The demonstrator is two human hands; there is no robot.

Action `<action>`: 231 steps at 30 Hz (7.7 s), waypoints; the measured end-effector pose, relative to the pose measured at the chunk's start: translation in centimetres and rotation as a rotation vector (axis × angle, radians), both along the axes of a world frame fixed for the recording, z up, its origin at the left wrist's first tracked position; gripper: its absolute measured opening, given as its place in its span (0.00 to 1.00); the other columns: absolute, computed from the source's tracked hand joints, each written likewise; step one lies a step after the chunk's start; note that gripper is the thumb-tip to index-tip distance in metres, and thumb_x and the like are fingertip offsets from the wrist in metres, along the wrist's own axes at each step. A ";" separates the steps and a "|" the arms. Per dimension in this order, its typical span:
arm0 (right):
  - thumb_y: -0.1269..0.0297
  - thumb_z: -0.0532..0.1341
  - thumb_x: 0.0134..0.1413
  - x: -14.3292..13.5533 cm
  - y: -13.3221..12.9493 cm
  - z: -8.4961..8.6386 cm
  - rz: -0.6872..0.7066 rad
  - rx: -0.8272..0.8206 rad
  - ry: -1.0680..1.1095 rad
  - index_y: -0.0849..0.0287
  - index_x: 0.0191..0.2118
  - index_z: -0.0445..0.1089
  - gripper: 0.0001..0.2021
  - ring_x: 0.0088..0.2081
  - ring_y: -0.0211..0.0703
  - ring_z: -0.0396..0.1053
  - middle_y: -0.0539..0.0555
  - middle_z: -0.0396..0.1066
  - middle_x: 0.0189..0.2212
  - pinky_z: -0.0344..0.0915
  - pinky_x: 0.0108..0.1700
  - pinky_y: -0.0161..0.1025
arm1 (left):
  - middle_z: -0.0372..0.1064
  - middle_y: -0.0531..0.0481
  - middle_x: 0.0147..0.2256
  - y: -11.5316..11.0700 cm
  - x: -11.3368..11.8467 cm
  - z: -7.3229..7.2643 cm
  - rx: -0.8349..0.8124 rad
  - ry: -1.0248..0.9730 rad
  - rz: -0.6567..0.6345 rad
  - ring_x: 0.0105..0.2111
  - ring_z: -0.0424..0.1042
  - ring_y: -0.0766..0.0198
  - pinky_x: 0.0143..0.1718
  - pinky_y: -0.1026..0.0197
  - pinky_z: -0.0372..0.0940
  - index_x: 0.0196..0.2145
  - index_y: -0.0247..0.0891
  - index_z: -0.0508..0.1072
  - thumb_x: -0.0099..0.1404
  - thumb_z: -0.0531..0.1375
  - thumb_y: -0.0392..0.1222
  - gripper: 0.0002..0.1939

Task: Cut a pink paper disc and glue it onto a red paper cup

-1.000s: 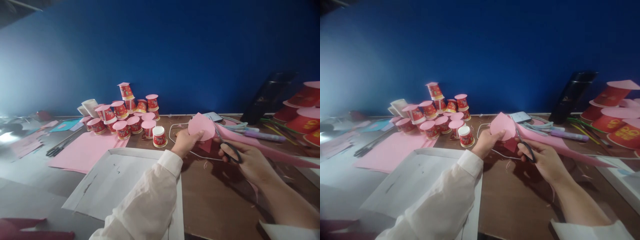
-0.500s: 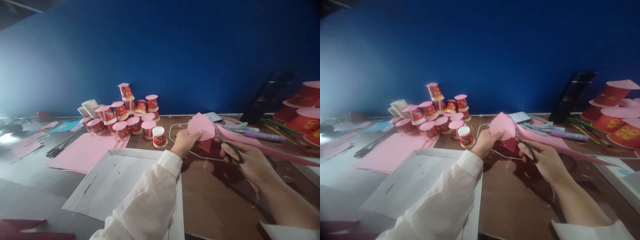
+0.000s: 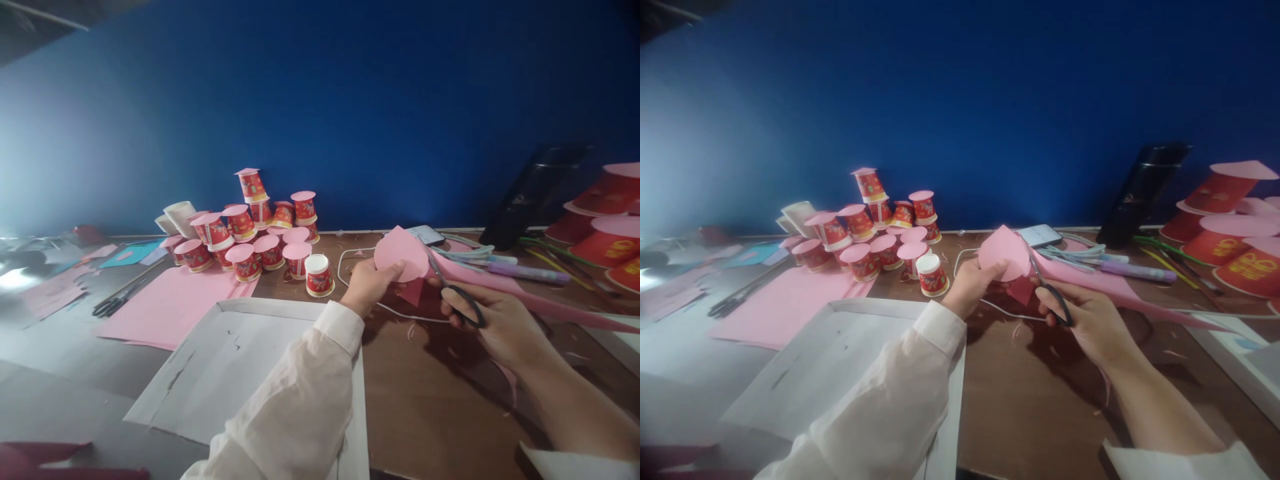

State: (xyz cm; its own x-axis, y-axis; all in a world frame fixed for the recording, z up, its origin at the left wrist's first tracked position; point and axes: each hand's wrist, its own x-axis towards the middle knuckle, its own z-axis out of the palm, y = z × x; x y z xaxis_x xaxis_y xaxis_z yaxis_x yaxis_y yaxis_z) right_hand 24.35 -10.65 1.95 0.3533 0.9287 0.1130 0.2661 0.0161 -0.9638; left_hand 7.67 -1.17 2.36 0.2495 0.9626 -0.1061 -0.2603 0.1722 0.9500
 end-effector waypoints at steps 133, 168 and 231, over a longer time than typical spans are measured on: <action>0.35 0.68 0.48 0.7 0.4 -0.2 0.125 -0.076 -0.160 0.54 0.23 0.75 0.24 0.23 0.43 0.66 0.50 0.71 0.17 0.64 0.30 0.40 | 0.79 0.41 0.34 0.8 0.1 -1.0 -0.056 -0.118 0.067 0.33 0.77 0.57 0.47 0.50 0.71 0.36 0.30 0.82 0.54 0.74 0.35 0.11; 0.37 0.69 0.48 1.0 0.7 -1.2 0.157 -0.064 -0.108 0.55 0.24 0.77 0.23 0.23 0.40 0.66 0.50 0.72 0.20 0.65 0.29 0.39 | 0.80 0.42 0.35 0.7 -0.2 -1.2 -0.049 -0.140 0.091 0.35 0.78 0.58 0.46 0.54 0.73 0.39 0.30 0.82 0.57 0.72 0.38 0.12; 0.42 0.71 0.45 0.6 0.4 -0.7 0.052 -0.197 0.013 0.57 0.38 0.82 0.23 0.24 0.44 0.70 0.52 0.75 0.22 0.67 0.22 0.38 | 0.81 0.36 0.46 -0.2 -0.1 -0.1 0.106 0.294 0.073 0.47 0.79 0.49 0.48 0.55 0.72 0.44 0.31 0.80 0.63 0.68 0.40 0.13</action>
